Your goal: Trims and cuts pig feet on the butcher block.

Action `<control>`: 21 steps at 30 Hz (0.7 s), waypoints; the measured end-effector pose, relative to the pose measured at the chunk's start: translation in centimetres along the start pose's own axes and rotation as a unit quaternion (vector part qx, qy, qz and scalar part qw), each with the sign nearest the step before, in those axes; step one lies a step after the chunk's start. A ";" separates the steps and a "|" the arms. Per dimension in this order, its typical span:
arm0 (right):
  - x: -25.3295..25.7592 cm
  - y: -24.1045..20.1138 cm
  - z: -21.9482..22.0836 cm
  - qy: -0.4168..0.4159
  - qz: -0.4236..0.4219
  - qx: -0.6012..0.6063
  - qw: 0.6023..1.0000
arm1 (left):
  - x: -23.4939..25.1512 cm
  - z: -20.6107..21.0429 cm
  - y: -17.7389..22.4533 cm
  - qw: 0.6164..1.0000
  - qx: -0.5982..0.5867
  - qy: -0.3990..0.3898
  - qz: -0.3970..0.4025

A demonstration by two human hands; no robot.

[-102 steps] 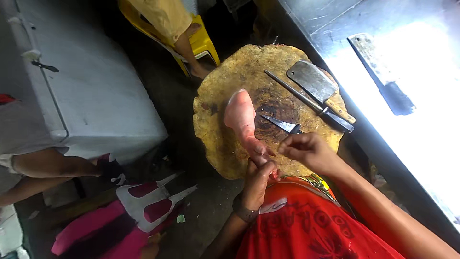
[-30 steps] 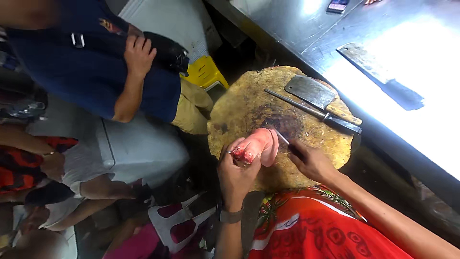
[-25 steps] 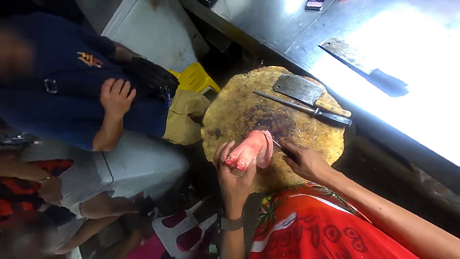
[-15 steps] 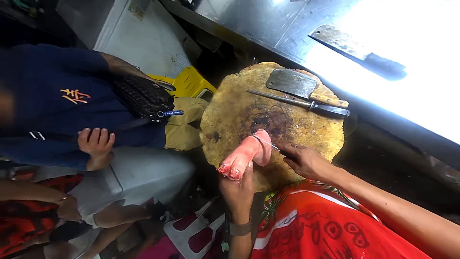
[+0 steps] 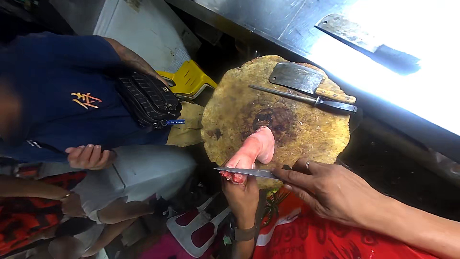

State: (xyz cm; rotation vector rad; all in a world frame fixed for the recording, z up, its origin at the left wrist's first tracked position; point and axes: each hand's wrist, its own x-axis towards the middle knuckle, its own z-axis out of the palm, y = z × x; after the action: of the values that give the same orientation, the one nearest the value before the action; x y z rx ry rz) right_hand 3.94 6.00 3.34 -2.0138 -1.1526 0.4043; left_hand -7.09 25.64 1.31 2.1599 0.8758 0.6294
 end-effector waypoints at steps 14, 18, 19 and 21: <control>0.2 -0.1 -0.7 -0.015 0.037 -0.024 0.999 | -0.5 0.6 0.1 0.999 0.035 0.006 0.004; 0.2 0.2 -0.7 -0.026 0.069 -0.038 0.997 | -0.6 0.7 0.1 1.000 0.027 0.001 0.007; 0.3 0.5 -0.8 -0.030 0.077 -0.040 0.996 | -0.6 0.8 0.1 1.000 0.024 0.004 0.010; 0.3 0.1 -1.1 -0.029 0.066 -0.032 0.997 | -0.6 0.8 0.1 1.000 0.026 0.006 0.013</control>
State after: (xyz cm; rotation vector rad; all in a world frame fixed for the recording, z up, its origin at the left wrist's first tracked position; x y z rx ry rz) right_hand 4.80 5.71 4.06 -2.1536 -1.0836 0.4998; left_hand -6.97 24.79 0.78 2.2199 0.8797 0.6389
